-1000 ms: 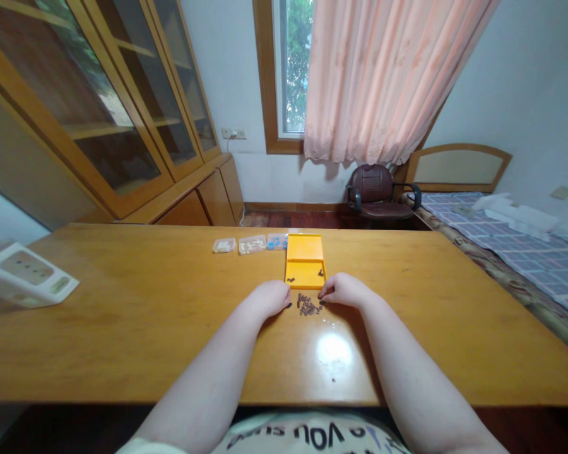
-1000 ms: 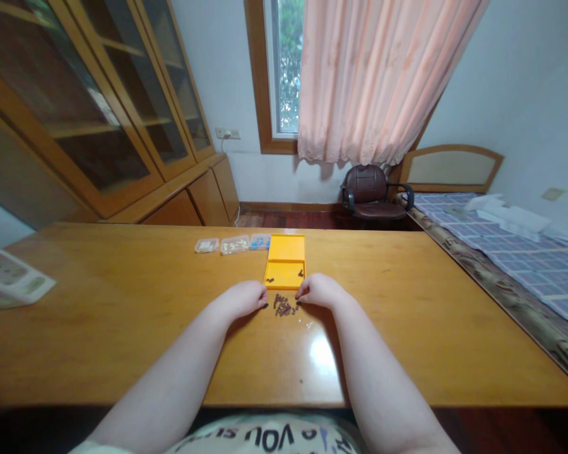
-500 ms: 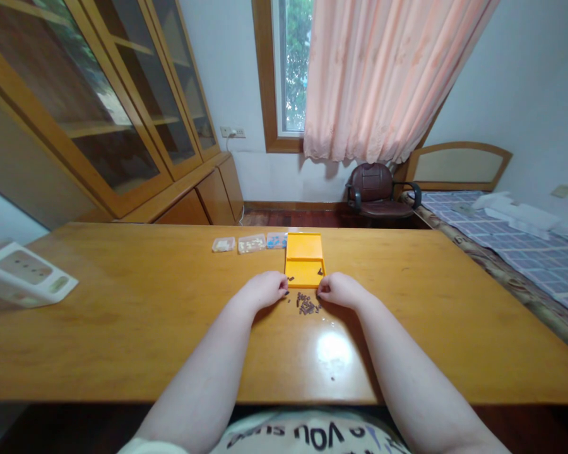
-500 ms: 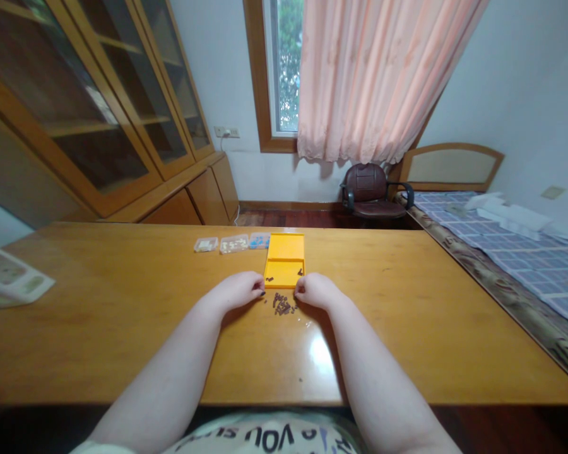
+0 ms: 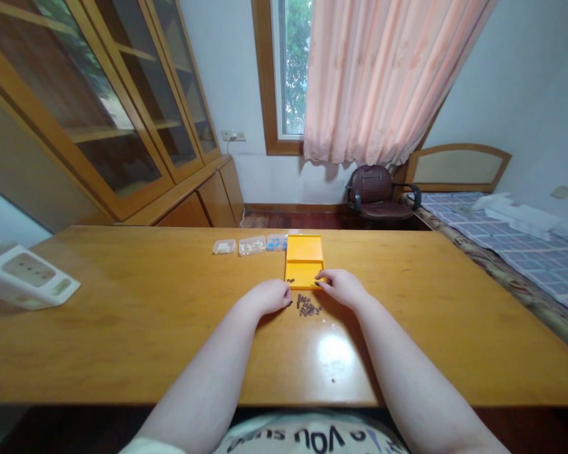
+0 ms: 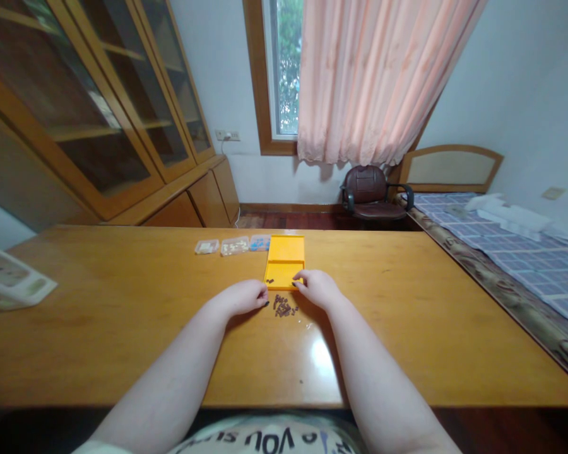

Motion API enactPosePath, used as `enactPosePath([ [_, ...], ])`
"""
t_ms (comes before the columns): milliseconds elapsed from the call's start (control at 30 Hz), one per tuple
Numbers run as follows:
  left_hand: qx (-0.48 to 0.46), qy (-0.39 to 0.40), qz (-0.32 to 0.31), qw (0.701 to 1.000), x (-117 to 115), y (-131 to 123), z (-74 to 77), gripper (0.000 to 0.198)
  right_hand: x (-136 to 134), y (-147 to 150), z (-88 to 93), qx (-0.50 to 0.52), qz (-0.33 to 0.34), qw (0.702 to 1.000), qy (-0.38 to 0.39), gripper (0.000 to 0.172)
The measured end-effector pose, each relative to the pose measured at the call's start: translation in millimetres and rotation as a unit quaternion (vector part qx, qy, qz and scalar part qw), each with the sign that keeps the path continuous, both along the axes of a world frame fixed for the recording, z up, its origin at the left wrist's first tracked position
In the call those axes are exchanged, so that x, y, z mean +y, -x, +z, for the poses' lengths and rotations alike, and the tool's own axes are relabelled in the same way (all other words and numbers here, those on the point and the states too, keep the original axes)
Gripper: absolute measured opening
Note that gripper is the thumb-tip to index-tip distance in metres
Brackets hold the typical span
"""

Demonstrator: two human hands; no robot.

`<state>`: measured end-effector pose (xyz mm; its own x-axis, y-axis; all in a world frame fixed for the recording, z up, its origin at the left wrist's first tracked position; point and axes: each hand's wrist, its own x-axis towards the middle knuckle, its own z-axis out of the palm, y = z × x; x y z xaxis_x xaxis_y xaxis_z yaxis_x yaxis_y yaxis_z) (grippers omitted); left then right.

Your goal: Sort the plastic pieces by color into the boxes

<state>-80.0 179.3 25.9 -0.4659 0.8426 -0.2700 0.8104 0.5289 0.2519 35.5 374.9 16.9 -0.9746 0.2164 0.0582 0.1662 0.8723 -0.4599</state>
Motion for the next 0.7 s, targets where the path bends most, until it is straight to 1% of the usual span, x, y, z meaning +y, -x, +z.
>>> enactPosePath([
  [133,-0.006,-0.01,-0.002,1.0,-0.2,-2.8,7.2,0.016,-5.1,-0.8,1.4,-0.018,0.021,1.0,-0.012,0.024],
  [200,-0.001,-0.039,0.004,0.999,0.3,-2.4,10.2,0.016,-9.2,-0.6,2.6,-0.027,0.032,0.999,-0.016,0.024],
  [300,0.036,-0.094,0.048,0.994,1.1,0.3,13.0,0.019,-17.6,-0.4,3.7,-0.047,0.066,0.996,-0.023,0.023],
  [367,0.062,-0.104,0.074,0.99,1.1,2.0,13.6,0.021,-23.4,-0.4,3.1,-0.057,0.09,0.994,-0.023,0.024],
  [433,0.064,-0.087,0.069,0.992,0.7,2.2,13.3,0.019,-28.0,-0.5,1.4,-0.056,0.11,0.992,-0.023,0.026],
  [567,0.029,-0.029,0.037,0.998,1.5,-2.2,11.3,0.014,-32.5,-0.1,-2.6,-0.06,0.131,0.989,-0.045,0.028],
  [700,0.026,0.003,0.042,0.999,4.7,-7.1,9.1,0.012,-32.3,1.1,-3.1,-0.069,0.131,0.986,-0.071,0.027],
])
